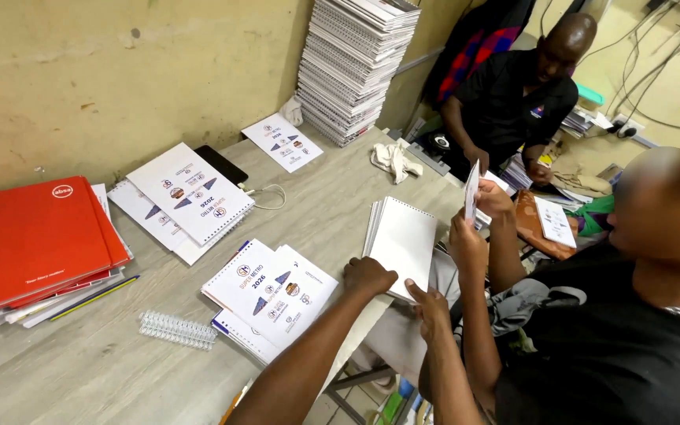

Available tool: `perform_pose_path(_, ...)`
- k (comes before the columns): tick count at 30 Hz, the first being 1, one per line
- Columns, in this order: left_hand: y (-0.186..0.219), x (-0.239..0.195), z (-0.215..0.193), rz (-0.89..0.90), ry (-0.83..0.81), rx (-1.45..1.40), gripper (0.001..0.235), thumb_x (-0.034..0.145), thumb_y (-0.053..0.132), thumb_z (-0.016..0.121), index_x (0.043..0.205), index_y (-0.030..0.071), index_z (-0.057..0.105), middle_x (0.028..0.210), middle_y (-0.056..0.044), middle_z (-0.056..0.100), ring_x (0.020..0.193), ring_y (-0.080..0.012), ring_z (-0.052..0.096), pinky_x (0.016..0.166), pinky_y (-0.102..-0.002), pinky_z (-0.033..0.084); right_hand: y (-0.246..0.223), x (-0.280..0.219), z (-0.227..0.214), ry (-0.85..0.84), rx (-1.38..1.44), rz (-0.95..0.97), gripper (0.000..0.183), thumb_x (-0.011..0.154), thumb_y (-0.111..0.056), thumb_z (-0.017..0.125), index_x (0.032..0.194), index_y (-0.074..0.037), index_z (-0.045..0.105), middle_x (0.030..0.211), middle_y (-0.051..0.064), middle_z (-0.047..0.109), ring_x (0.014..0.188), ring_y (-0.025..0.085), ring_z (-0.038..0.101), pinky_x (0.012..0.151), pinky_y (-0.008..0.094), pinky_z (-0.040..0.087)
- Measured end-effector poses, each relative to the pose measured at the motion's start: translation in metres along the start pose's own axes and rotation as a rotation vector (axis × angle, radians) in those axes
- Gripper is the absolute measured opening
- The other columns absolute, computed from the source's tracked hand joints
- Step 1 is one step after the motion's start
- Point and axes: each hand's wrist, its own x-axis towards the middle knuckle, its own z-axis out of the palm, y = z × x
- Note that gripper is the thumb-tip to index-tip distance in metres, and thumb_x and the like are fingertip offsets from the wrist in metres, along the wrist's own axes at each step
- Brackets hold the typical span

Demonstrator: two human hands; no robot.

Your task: Manually collating, aligning, and stacking printed pages to assemble calendars for binding.

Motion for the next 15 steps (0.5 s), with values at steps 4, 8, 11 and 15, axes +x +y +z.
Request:
perform_pose_path(4, -0.005, -0.090, 0.011, 0.075, -0.026, -0.090, 0.076, 0.091, 0.046, 0.058, 0.141, -0.010, 0.048, 0.139, -0.031, 0.049, 0.135, -0.0459, 0.047, 0.108, -0.057, 0.045, -0.075, -0.110, -0.005, -0.070, 0.190, 0.033, 0.070, 0.079, -0.016, 0.094, 0.132, 0.011, 0.059, 0.098, 0.016, 0.058, 0.092, 0.023, 0.052, 0.113, 0.046, 0.036)
perform_pose_path(8, -0.024, -0.130, 0.042, 0.068, -0.042, -0.047, 0.077, 0.093, 0.053, 0.055, 0.144, -0.003, 0.041, 0.143, -0.024, 0.043, 0.135, -0.0398, 0.043, 0.110, -0.051, 0.042, -0.029, -0.109, -0.048, -0.263, 0.345, 0.212, 0.056, 0.081, -0.002, 0.079, 0.132, 0.008, 0.060, 0.115, 0.015, 0.066, 0.102, 0.025, 0.063, 0.100, 0.039, 0.051)
perform_pose_path(11, -0.037, -0.197, 0.027, 0.039, -0.097, -0.126, 0.069, 0.094, 0.052, 0.052, 0.148, 0.011, 0.041, 0.146, -0.016, 0.042, 0.136, -0.0330, 0.042, 0.110, -0.049, 0.042, 0.012, -0.148, -0.074, -0.314, 0.419, 0.250, 0.054, 0.079, -0.009, 0.076, 0.128, 0.007, 0.062, 0.116, 0.013, 0.069, 0.096, 0.023, 0.063, 0.079, 0.031, 0.050)
perform_pose_path(15, -0.091, -0.266, 0.037, 0.132, -0.067, -0.247, 0.076, 0.091, 0.053, 0.057, 0.157, 0.023, 0.035, 0.156, -0.008, 0.036, 0.145, -0.0275, 0.035, 0.118, -0.048, 0.033, 0.032, -0.286, -0.116, -0.333, -0.429, -0.449, 0.056, 0.093, -0.005, 0.069, 0.144, -0.027, 0.062, 0.163, 0.000, 0.049, 0.129, 0.006, 0.058, 0.106, 0.026, 0.043)
